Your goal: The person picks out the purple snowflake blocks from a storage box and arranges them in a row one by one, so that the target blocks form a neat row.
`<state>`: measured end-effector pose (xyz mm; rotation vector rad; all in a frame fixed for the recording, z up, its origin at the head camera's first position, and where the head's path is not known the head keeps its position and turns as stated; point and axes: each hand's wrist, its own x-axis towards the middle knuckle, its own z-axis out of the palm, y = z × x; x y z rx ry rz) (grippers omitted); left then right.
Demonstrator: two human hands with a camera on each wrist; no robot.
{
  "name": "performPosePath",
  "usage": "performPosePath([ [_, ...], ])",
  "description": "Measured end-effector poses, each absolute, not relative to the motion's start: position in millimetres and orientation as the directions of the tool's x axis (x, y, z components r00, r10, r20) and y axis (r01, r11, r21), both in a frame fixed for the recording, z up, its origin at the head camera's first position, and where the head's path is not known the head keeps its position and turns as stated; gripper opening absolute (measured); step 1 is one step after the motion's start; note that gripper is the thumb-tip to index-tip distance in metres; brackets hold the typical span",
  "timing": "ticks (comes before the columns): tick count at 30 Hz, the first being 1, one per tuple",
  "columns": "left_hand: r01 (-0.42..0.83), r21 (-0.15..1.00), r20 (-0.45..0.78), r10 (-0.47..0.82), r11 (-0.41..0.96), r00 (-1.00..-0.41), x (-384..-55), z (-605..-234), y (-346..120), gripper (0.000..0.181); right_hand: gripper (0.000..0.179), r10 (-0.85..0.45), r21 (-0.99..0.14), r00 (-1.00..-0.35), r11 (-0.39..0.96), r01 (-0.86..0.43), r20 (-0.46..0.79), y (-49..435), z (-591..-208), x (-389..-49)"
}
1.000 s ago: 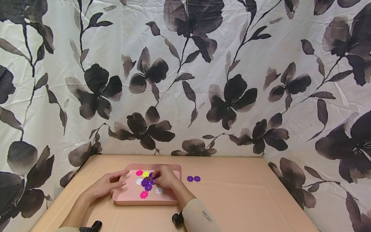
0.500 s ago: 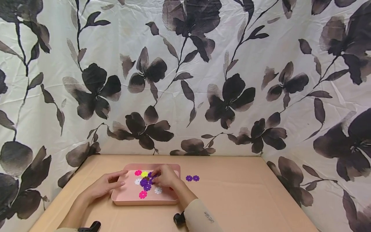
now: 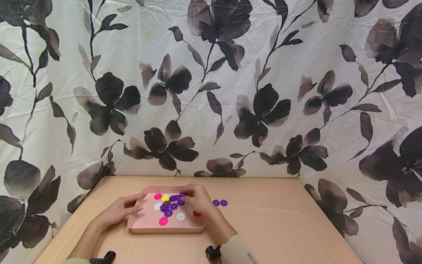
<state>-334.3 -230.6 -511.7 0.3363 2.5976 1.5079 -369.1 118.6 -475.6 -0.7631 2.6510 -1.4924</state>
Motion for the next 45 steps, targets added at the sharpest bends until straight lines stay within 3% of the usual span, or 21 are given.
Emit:
performPosePath([
  [16, 0.176, 0.855, 0.051, 0.259, 0.487, -0.965, -336, -515, -231, 0.058, 0.023, -0.301, -0.87, -0.894, 0.269, -0.414, 0.332, 163, -474, -371],
  [25, 0.189, 0.855, 0.062, 0.265, 0.484, -0.962, -337, -519, -232, 0.058, 0.025, -0.213, -0.894, -0.94, 0.309, -0.325, 0.268, 198, -483, -380],
  [38, 0.172, 0.857, 0.044, 0.264, 0.486, -0.964, -337, -518, -233, 0.059, 0.022, -0.199, -0.883, -0.946, 0.351, -0.313, 0.256, 251, -489, -392],
  [45, 0.183, 0.862, 0.058, 0.265, 0.474, -0.962, -336, -516, -232, 0.059, 0.019, -0.173, -0.848, -0.956, 0.443, -0.292, 0.239, 272, -493, -392],
])
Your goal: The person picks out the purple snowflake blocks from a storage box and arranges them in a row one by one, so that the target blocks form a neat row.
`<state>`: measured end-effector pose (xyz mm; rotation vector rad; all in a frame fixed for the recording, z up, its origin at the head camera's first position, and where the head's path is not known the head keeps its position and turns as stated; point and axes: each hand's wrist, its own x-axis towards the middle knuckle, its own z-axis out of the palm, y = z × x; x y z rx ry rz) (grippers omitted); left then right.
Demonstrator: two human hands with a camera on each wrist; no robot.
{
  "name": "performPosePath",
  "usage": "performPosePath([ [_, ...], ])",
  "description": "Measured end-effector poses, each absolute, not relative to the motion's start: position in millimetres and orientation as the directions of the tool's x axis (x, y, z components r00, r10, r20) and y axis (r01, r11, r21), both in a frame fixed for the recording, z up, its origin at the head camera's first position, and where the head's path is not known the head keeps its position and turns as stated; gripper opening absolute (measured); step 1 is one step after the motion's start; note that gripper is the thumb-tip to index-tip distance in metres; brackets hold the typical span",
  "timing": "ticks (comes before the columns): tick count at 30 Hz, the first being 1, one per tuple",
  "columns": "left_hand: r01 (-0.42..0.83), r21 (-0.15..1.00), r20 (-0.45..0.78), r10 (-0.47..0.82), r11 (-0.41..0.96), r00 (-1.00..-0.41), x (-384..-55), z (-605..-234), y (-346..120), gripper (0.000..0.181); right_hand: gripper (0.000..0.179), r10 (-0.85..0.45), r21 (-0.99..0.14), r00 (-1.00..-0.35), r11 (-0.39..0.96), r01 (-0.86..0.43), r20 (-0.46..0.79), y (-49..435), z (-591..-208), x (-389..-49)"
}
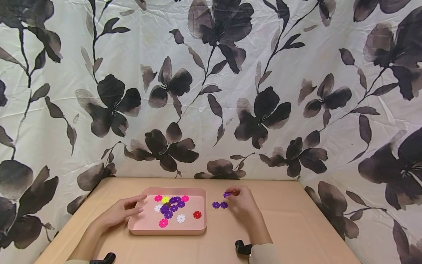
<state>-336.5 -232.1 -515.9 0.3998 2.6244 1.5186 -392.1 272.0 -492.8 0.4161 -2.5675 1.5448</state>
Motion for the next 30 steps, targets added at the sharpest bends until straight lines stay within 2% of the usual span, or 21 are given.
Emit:
performPosePath([
  [5, 0.17, 0.866, 0.05, 0.256, 0.471, -0.965, -336, -516, -231, 0.059, 0.021, -0.129, -0.879, -0.977, 0.429, -0.21, 0.17, 281, -500, -391],
  [10, 0.169, 0.864, 0.048, 0.257, 0.474, -0.965, -336, -516, -231, 0.059, 0.022, -0.088, -0.928, -0.992, 0.355, -0.117, 0.091, 286, -505, -390],
  [15, 0.17, 0.867, 0.05, 0.258, 0.468, -0.965, -337, -516, -232, 0.059, 0.024, -0.13, -0.96, -0.991, 0.271, -0.073, 0.038, 290, -510, -391],
  [17, 0.171, 0.866, 0.051, 0.258, 0.469, -0.965, -337, -516, -233, 0.059, 0.023, -0.157, -0.955, -0.987, 0.286, -0.081, 0.037, 291, -512, -392],
  [24, 0.171, 0.866, 0.049, 0.261, 0.47, -0.964, -337, -516, -233, 0.059, 0.017, -0.202, -0.865, -0.977, 0.478, -0.154, 0.063, 296, -516, -395],
  [30, 0.163, 0.87, 0.043, 0.258, 0.466, -0.965, -337, -516, -232, 0.059, 0.016, -0.224, -0.837, -0.973, 0.52, -0.173, 0.062, 297, -516, -395],
])
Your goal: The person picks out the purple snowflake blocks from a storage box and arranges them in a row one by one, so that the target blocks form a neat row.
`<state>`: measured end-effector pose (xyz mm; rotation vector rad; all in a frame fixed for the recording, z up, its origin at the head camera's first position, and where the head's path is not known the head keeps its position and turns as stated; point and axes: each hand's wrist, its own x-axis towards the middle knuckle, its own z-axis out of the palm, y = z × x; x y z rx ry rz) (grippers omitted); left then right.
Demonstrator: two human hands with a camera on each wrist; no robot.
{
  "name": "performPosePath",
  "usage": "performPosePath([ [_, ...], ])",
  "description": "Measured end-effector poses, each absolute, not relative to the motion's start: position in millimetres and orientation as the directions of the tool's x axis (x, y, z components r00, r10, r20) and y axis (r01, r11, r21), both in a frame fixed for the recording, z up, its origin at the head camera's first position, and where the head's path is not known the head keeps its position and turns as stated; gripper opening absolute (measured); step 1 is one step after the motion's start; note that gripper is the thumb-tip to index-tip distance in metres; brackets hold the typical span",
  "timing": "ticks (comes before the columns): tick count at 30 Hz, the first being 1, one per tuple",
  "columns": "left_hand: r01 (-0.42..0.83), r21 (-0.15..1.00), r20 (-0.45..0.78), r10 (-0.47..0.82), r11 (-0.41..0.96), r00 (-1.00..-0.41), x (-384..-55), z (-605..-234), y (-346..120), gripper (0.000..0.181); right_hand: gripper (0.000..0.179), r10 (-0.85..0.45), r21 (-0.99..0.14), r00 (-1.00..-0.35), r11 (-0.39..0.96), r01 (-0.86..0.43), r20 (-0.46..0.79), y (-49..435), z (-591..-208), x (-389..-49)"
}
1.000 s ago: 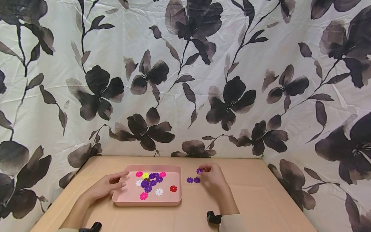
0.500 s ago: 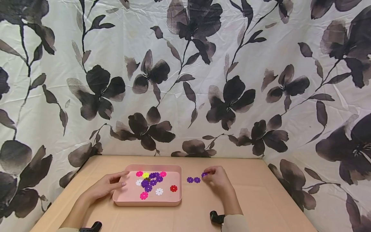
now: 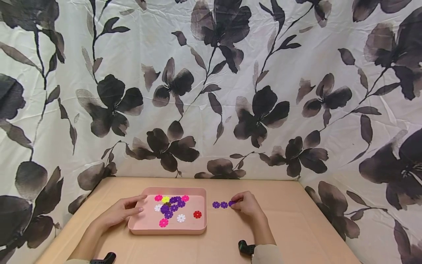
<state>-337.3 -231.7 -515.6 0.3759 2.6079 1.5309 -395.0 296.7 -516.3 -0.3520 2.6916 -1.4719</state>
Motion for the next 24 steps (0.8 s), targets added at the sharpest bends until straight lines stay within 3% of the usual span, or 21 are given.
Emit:
performPosePath([
  [17, 0.163, 0.865, 0.041, 0.257, 0.474, -0.966, -338, -516, -233, 0.06, 0.025, -0.225, -0.833, -0.973, 0.527, -0.167, 0.052, 291, -510, -391],
  [24, 0.179, 0.857, 0.053, 0.262, 0.483, -0.964, -338, -516, -234, 0.06, 0.028, -0.142, -0.871, -0.985, 0.467, -0.151, 0.095, 275, -501, -389],
])
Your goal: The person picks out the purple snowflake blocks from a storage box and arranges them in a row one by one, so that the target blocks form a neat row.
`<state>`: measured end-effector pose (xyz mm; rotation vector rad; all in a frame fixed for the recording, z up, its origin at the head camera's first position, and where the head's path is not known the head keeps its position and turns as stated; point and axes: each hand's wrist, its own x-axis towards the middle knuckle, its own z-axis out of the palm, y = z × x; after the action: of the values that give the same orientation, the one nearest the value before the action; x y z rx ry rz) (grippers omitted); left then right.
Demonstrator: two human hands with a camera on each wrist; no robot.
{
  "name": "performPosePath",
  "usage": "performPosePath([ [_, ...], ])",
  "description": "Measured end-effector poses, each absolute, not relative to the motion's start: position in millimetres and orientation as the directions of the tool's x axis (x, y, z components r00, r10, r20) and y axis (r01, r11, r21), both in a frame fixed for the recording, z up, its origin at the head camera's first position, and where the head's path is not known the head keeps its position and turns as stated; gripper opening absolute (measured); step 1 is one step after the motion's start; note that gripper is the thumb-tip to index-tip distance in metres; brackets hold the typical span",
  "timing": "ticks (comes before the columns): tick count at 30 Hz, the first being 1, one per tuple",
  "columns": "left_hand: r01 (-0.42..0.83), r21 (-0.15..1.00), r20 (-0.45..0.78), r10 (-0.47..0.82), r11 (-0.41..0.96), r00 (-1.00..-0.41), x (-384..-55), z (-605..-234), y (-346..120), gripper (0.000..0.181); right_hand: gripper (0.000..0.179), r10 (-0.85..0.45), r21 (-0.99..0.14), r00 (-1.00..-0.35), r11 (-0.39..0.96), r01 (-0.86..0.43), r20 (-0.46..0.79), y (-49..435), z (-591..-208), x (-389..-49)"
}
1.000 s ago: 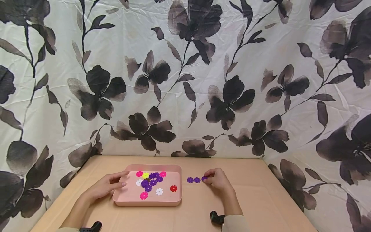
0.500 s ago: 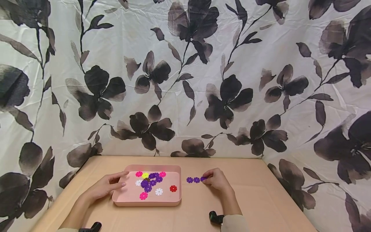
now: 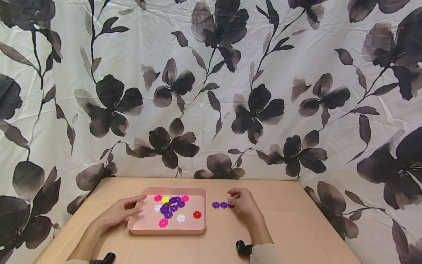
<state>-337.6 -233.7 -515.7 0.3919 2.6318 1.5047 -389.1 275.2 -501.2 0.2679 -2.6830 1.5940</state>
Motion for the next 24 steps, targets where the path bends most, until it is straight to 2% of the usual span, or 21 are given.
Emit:
performPosePath([
  [10, 0.167, 0.867, 0.035, 0.278, 0.469, -0.96, -335, -512, -239, 0.059, 0.027, -0.092, -0.911, -0.985, 0.375, -0.173, 0.149, 249, -492, -378],
  [19, 0.165, 0.861, 0.027, 0.28, 0.481, -0.96, -335, -513, -239, 0.06, 0.029, -0.19, -0.837, -0.928, 0.402, -0.371, 0.321, 225, -485, -383],
  [24, 0.17, 0.864, 0.037, 0.277, 0.474, -0.96, -334, -513, -238, 0.06, 0.029, -0.229, -0.832, -0.914, 0.383, -0.401, 0.335, 209, -481, -382],
])
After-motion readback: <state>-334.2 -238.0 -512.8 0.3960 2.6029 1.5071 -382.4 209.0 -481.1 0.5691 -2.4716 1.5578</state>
